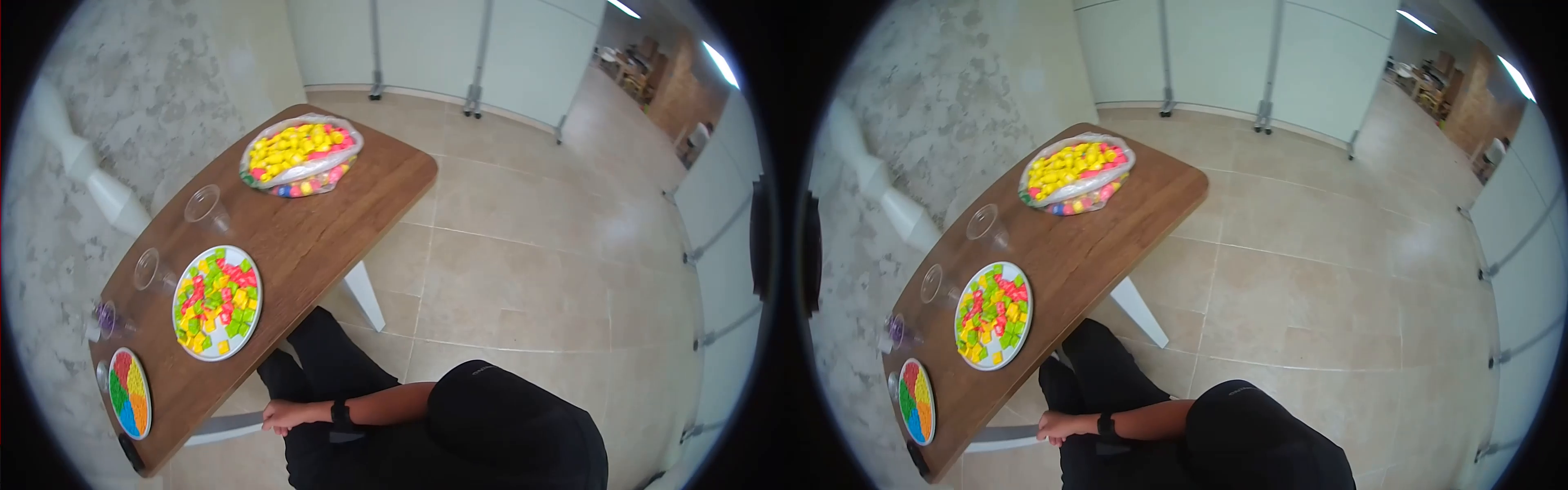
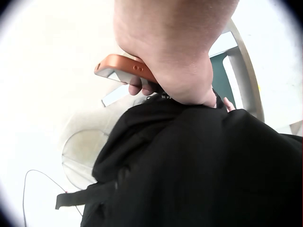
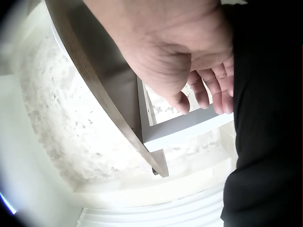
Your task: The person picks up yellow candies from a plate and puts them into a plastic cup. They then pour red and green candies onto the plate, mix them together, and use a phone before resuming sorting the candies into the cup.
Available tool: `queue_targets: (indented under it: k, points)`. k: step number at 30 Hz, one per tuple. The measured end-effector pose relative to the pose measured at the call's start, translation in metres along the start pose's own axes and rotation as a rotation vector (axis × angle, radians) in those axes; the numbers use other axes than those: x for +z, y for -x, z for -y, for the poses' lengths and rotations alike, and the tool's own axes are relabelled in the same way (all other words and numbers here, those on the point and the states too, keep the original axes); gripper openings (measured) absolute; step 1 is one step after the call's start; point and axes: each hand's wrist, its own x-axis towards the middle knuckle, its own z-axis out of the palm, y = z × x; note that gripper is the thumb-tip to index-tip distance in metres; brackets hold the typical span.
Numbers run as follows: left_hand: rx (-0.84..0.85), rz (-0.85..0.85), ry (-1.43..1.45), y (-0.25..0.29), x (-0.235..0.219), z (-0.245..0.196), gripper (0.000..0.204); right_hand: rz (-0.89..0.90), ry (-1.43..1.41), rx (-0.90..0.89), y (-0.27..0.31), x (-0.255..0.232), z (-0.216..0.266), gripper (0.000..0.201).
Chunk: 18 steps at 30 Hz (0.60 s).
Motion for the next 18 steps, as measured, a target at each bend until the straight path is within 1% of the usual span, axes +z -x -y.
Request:
queue_targets:
  k: [1,4,7,8,10,14,17,18]
  points:
    - [-0.020,-0.005,0.021,0.000,0.000,-0.020,0.045,-0.003,-0.024,-0.011,0.002,-0.004,-0.001,0.033]
    - [-0.081,-0.020,0.081,-0.001,-0.004,-0.074,0.049,-0.054,-0.032,0.068,0.019,-0.025,0.011,0.035]
    - [-0.135,-0.027,0.159,-0.008,-0.002,-0.114,0.055,-0.135,-0.006,0.134,0.034,-0.054,0.014,0.035]
    - [-0.152,-0.034,0.186,-0.012,-0.002,-0.126,0.056,-0.118,-0.005,0.137,0.036,-0.062,0.008,0.035]
    - [-0.178,-0.042,0.223,-0.019,-0.004,-0.146,0.060,-0.185,-0.162,0.088,0.040,-0.076,0.000,0.034]
    - [-0.234,-0.039,0.266,-0.027,-0.006,-0.174,0.067,-0.121,-0.166,0.095,0.048,-0.085,0.001,0.031]
    - [-0.290,-0.011,0.296,-0.018,-0.001,-0.201,0.067,-0.105,-0.094,0.075,0.049,-0.093,0.000,0.028]
    - [-0.275,-0.077,0.280,-0.017,0.005,-0.209,0.067,-0.107,-0.103,0.081,0.051,-0.097,-0.001,0.028]
